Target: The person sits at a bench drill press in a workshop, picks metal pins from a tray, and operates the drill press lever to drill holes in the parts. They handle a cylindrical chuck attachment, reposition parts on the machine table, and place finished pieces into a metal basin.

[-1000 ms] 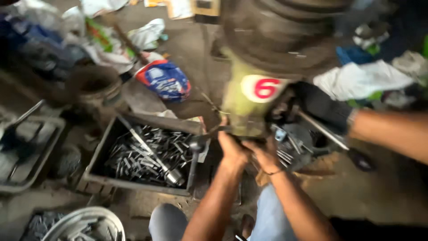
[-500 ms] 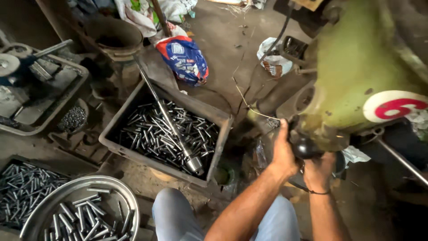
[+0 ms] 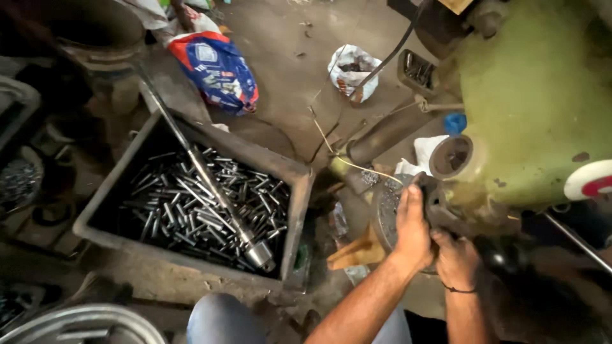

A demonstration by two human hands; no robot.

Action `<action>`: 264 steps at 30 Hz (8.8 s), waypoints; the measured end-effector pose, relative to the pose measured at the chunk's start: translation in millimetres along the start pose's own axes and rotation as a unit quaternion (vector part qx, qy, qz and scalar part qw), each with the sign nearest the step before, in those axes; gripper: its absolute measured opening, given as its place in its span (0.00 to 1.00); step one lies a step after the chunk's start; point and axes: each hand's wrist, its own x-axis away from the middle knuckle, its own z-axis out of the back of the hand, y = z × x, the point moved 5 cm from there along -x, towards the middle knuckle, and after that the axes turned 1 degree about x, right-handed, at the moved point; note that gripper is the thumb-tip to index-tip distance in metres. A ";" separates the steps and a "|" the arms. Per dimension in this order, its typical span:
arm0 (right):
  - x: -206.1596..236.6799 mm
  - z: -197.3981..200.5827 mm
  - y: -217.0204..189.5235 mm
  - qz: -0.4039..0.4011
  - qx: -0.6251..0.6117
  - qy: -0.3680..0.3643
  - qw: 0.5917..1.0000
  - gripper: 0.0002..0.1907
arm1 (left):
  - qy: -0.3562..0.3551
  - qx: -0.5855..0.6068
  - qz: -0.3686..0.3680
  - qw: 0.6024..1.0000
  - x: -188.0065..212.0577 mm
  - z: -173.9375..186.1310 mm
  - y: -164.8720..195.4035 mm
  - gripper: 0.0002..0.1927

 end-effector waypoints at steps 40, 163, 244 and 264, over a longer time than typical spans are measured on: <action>66.9 17.1 -57.6 0.044 0.132 0.032 0.990 0.26 | 0.075 0.153 0.114 0.979 10.0 -46.9 -10.6 0.40; -104.4 -249.8 -219.0 0.365 0.684 -0.385 0.501 0.18 | 0.039 0.186 0.052 0.980 -4.0 -25.6 -6.5 0.21; 101.2 118.5 -133.9 0.137 0.290 0.068 0.945 0.23 | 0.102 0.116 0.067 0.986 13.6 96.3 -10.9 0.25; 87.6 109.5 -54.3 0.027 0.339 0.045 0.939 0.20 | 0.142 0.015 0.030 0.989 66.2 156.6 14.0 0.33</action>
